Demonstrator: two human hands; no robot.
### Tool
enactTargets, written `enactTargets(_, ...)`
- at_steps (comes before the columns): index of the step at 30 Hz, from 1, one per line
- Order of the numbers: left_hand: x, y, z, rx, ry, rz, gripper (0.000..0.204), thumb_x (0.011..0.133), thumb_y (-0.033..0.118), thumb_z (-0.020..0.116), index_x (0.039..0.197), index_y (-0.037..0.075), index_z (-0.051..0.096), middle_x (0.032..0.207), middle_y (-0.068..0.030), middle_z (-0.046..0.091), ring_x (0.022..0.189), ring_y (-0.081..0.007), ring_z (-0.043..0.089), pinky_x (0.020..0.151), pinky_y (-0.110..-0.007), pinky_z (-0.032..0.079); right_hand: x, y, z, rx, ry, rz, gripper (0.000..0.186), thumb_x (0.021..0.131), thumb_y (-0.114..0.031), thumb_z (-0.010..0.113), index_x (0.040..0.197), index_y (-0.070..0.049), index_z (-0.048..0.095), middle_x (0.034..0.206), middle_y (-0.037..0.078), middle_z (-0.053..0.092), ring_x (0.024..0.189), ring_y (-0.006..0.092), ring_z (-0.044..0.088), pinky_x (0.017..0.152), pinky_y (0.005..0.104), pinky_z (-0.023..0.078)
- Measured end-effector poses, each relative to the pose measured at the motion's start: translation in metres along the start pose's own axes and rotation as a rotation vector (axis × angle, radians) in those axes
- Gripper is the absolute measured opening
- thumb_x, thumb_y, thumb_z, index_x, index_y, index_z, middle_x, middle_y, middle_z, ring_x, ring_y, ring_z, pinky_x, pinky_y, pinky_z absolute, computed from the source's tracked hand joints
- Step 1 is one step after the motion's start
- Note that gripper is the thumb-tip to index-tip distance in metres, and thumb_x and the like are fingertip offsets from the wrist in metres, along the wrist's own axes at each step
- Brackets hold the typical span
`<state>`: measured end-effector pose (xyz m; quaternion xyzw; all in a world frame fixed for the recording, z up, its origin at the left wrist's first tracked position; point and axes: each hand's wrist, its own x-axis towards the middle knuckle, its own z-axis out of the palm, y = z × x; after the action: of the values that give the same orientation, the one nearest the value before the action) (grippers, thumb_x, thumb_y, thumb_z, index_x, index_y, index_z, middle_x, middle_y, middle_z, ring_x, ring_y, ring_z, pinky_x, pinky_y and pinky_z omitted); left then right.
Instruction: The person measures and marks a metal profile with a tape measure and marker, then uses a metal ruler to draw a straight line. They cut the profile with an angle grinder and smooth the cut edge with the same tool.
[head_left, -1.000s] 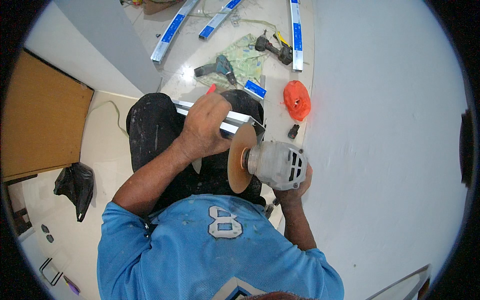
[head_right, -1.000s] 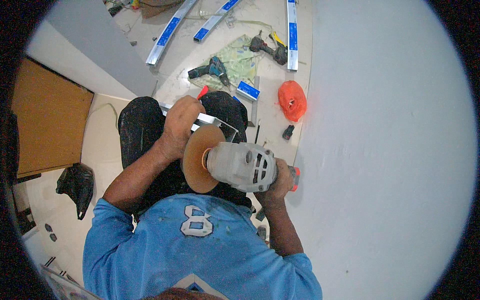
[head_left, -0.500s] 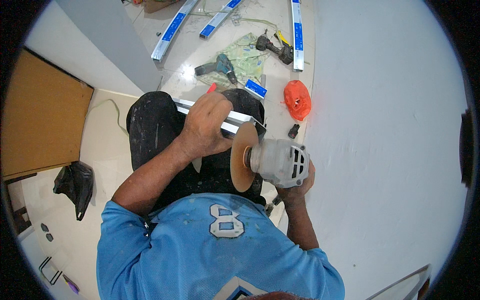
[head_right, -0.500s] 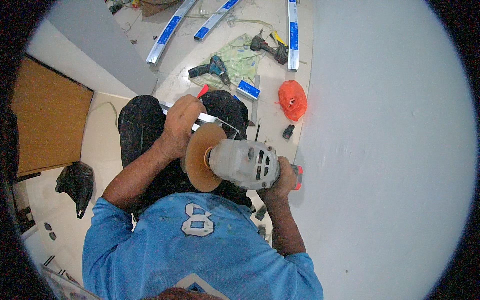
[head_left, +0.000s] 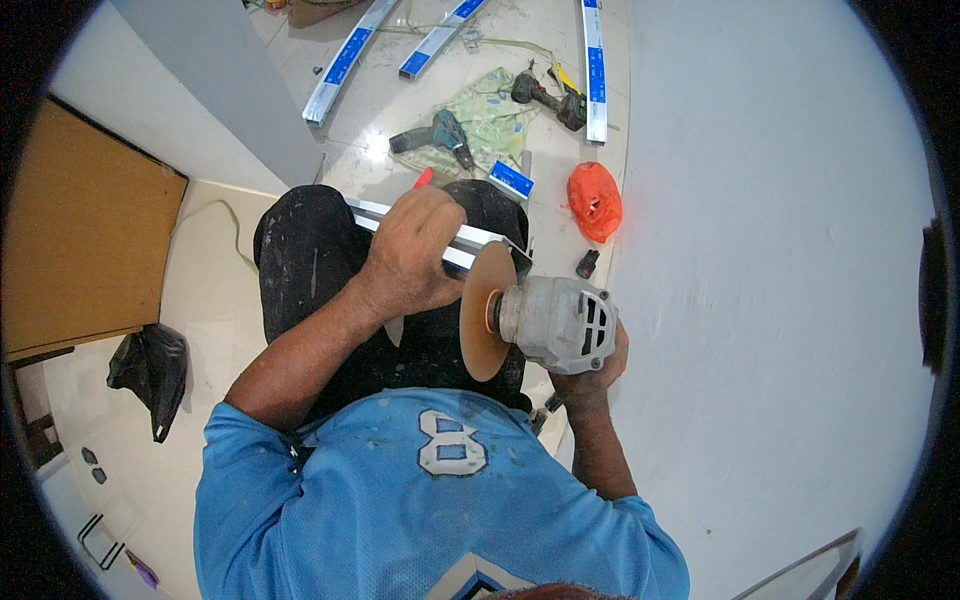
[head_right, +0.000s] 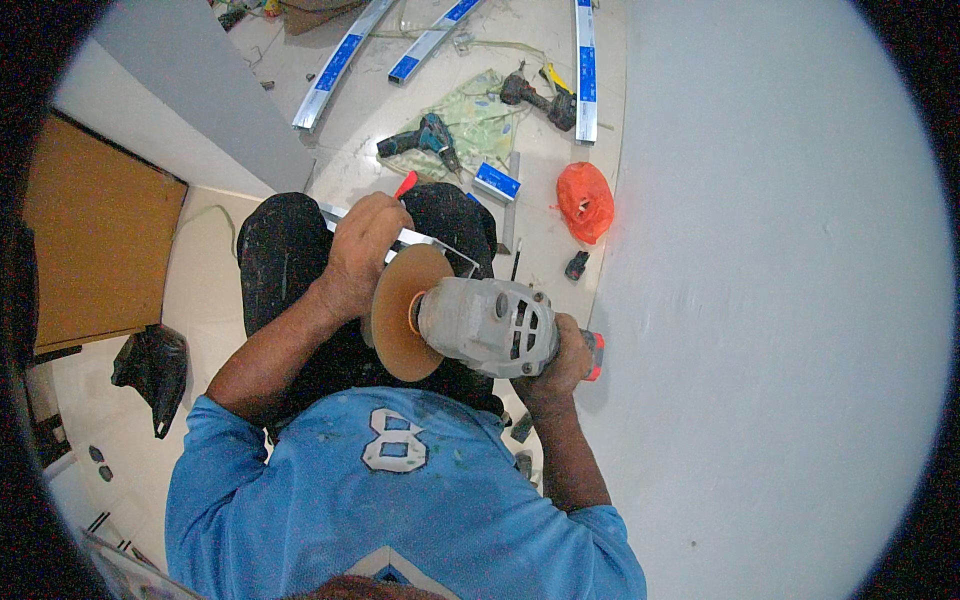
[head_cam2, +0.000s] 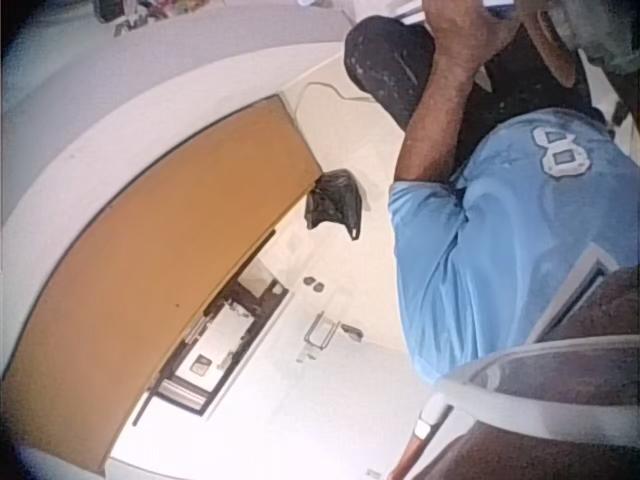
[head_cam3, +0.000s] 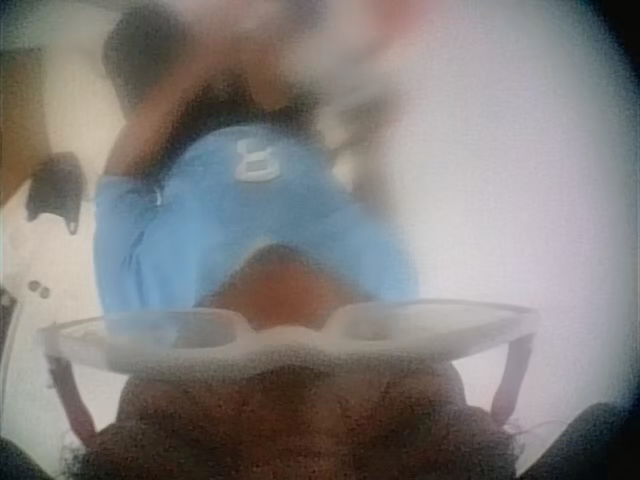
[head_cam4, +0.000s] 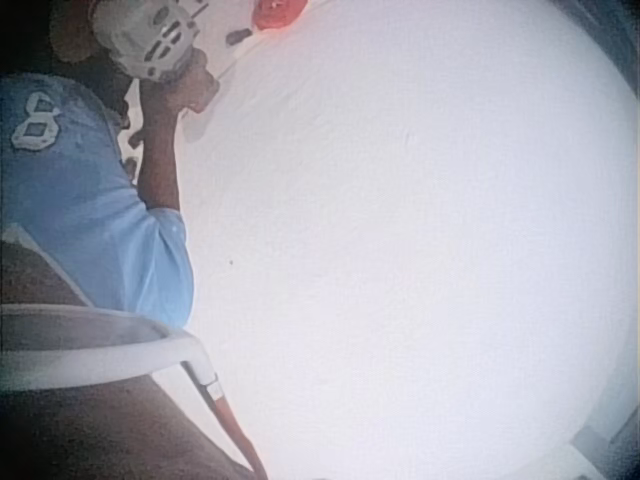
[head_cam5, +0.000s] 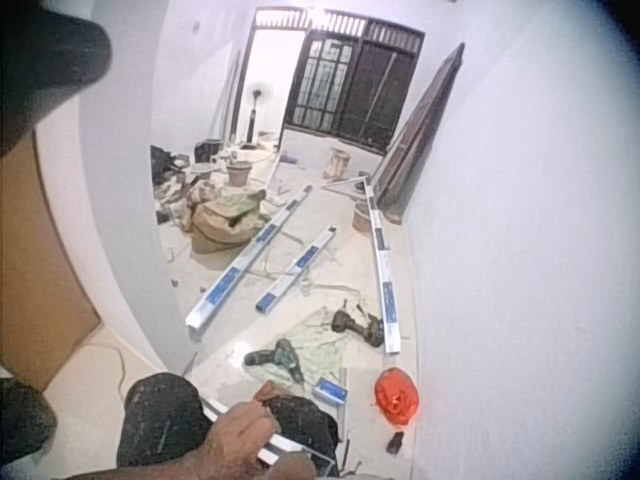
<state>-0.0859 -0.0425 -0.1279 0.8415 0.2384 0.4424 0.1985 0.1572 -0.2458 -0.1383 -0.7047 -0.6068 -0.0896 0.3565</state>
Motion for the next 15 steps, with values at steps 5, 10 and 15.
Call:
enactTargets(5, 0.0015, -0.0002, -0.0011, -0.013, -0.017, 0.008, 0.044, 0.078, 0.028, 0.087, 0.102, 0.004, 0.061, 0.098, -0.0182, 0.061, 0.093, -0.0414, 0.064, 0.08, -0.051, 0.052, -0.0029, 0.0025, 0.0007, -0.057, -0.014, 0.014, 0.053, 0.067, -0.026, 0.1, 0.103, -0.008, 0.067, 0.083, 0.011, 0.074, 0.076, 0.0295, 0.076, 0.07, 0.044, 0.059)
enactTargets(10, 0.0025, 0.0022, -0.0017, -0.006, 0.003, 0.004, 0.042, 0.078, 0.028, 0.087, 0.102, 0.004, 0.061, 0.098, -0.0181, 0.061, 0.092, -0.0413, 0.064, 0.079, -0.052, 0.052, 0.0006, -0.0008, 0.0007, -0.026, 0.016, -0.012, 0.05, 0.069, -0.026, 0.1, 0.101, -0.008, 0.066, 0.083, 0.011, 0.074, 0.074, 0.0308, 0.076, 0.068, 0.0432, 0.058)
enactTargets(15, 0.001, 0.0009, -0.001, -0.006, -0.011, 0.002, 0.043, 0.078, 0.028, 0.087, 0.102, 0.003, 0.061, 0.098, -0.0186, 0.062, 0.093, -0.0417, 0.065, 0.08, -0.052, 0.052, 0.0028, -0.0041, -0.001, 0.0, 0.022, -0.01, 0.048, 0.069, -0.026, 0.099, 0.099, -0.009, 0.066, 0.082, 0.011, 0.073, 0.073, 0.0314, 0.076, 0.068, 0.0429, 0.059)
